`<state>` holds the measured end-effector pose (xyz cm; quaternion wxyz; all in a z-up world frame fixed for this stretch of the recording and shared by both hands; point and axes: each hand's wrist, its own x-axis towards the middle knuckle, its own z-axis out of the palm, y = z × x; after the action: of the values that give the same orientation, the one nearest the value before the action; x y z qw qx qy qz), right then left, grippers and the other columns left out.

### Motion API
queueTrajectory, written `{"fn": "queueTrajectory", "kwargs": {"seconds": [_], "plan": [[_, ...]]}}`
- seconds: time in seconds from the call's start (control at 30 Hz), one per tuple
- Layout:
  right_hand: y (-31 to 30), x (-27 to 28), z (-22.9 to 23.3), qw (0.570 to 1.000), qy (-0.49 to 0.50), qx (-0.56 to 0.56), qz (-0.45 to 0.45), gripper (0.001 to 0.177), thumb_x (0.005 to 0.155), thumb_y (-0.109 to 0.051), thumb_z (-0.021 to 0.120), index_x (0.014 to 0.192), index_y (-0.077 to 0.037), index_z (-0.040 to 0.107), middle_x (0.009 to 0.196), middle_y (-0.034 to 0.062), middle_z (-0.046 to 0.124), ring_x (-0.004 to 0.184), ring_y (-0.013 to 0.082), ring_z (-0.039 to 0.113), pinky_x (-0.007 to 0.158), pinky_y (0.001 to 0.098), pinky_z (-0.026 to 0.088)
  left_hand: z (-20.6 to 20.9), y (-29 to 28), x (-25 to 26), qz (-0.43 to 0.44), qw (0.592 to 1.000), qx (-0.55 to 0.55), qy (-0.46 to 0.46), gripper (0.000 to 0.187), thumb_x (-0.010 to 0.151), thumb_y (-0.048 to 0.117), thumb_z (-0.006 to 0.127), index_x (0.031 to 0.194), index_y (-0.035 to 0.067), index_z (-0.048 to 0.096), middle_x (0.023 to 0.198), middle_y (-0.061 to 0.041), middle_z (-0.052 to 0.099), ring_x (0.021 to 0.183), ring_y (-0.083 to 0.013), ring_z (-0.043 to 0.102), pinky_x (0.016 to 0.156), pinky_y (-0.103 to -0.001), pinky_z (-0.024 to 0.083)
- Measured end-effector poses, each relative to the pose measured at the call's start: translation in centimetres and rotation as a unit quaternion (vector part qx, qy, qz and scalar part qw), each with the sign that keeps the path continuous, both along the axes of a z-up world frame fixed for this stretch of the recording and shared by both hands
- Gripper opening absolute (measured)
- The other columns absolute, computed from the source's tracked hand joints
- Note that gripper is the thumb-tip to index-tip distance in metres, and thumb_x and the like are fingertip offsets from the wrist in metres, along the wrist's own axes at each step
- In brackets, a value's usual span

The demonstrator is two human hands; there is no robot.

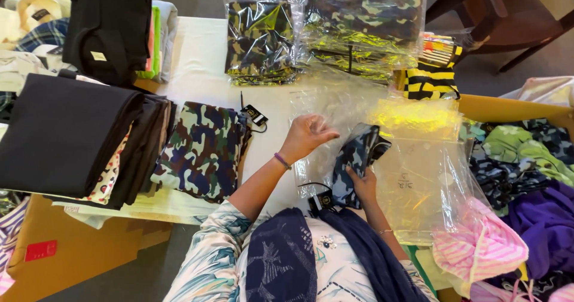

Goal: Folding camouflage patterns clothes and placing them into plastic bags on a table.

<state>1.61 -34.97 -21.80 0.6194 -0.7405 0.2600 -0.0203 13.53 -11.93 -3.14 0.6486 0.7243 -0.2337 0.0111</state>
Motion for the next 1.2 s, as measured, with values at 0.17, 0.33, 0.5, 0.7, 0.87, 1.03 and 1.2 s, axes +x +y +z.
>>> {"fn": "queueTrajectory", "kwargs": {"seconds": [0.17, 0.33, 0.5, 0.7, 0.87, 1.03, 1.2], "plan": [[-0.1, 0.0, -0.6, 1.0, -0.023, 0.016, 0.005, 0.032, 0.087, -0.024, 0.082, 0.105, 0.001, 0.072, 0.094, 0.0071, 0.077, 0.081, 0.0126, 0.069, 0.072, 0.0295, 0.056, 0.4, 2.7, 0.6, 0.065, 0.989, 0.127, 0.028, 0.057, 0.093, 0.036, 0.081, 0.068, 0.001, 0.043, 0.062, -0.002, 0.04, 0.061, -0.0127, 0.04, 0.057, -0.034, 0.039], [0.0, 0.1, 0.4, 1.0, 0.011, 0.022, 0.003, 0.032, 0.088, -0.024, 0.081, 0.105, 0.002, 0.073, 0.094, 0.0073, 0.076, 0.08, 0.0134, 0.069, 0.071, 0.03, 0.055, 2.7, 3.8, 0.2, 0.056, 0.997, 0.038, 0.044, 0.034, 0.101, 0.027, 0.069, 0.08, 0.005, 0.053, 0.068, -0.001, 0.053, 0.066, -0.0106, 0.053, 0.062, -0.031, 0.045], [-0.7, 0.3, -1.8, 0.998, 0.029, 0.049, -0.003, 0.031, 0.088, -0.024, 0.08, 0.106, 0.001, 0.072, 0.09, 0.0074, 0.075, 0.076, 0.0139, 0.069, 0.066, 0.03, 0.055, 6.9, 3.1, -2.6, -0.11, 0.973, 0.198, -0.039, 0.037, 0.082, 0.013, 0.075, 0.117, 0.009, 0.064, 0.077, -0.01, 0.065, 0.073, -0.0224, 0.067, 0.07, -0.036, 0.055], [-3.3, 0.0, -6.5, 0.998, 0.022, -0.013, 0.052, 0.026, 0.091, -0.019, 0.074, 0.106, 0.003, 0.076, 0.085, 0.0102, 0.074, 0.07, 0.0165, 0.065, 0.062, 0.0325, 0.051, -0.6, 2.8, -2.3, -0.192, 0.956, -0.219, -0.036, 0.016, 0.102, 0.007, 0.08, 0.098, 0.012, 0.065, 0.09, -0.007, 0.062, 0.081, -0.0165, 0.062, 0.07, -0.031, 0.055], [-0.7, 0.3, -0.9, 1.0, 0.01, 0.015, 0.003, 0.032, 0.087, -0.025, 0.081, 0.105, 0.0, 0.073, 0.091, 0.0055, 0.075, 0.077, 0.0115, 0.067, 0.068, 0.0295, 0.054, -7.9, 9.9, 0.0, 0.088, 0.88, -0.417, 0.209, 0.019, 0.097, 0.008, 0.071, 0.11, 0.009, 0.057, 0.095, -0.002, 0.063, 0.086, -0.0158, 0.068, 0.074, -0.036, 0.063], [-0.2, 0.8, 2.2, 0.987, -0.014, -0.158, 0.04, 0.033, 0.087, -0.031, 0.082, 0.099, -0.001, 0.074, 0.086, 0.0107, 0.076, 0.075, 0.0157, 0.069, 0.067, 0.0315, 0.054, -11.6, 14.9, -3.0, 0.3, 0.882, -0.268, 0.247, 0.057, 0.085, 0.003, 0.079, 0.13, 0.013, 0.046, 0.092, -0.006, 0.054, 0.078, -0.0175, 0.063, 0.069, -0.031, 0.063], [2.5, 2.7, 6.1, 0.857, -0.015, -0.493, 0.148, 0.043, 0.092, -0.046, 0.08, 0.087, -0.004, 0.071, 0.093, 0.0165, 0.069, 0.085, 0.0353, 0.07, 0.073, 0.0433, 0.054, -4.1, 16.3, -4.9, 0.472, 0.819, 0.288, -0.154, 0.107, 0.059, 0.028, 0.087, 0.148, 0.001, 0.034, 0.142, -0.029, 0.037, 0.115, -0.0511, 0.056, 0.101, -0.05, 0.044]]}}
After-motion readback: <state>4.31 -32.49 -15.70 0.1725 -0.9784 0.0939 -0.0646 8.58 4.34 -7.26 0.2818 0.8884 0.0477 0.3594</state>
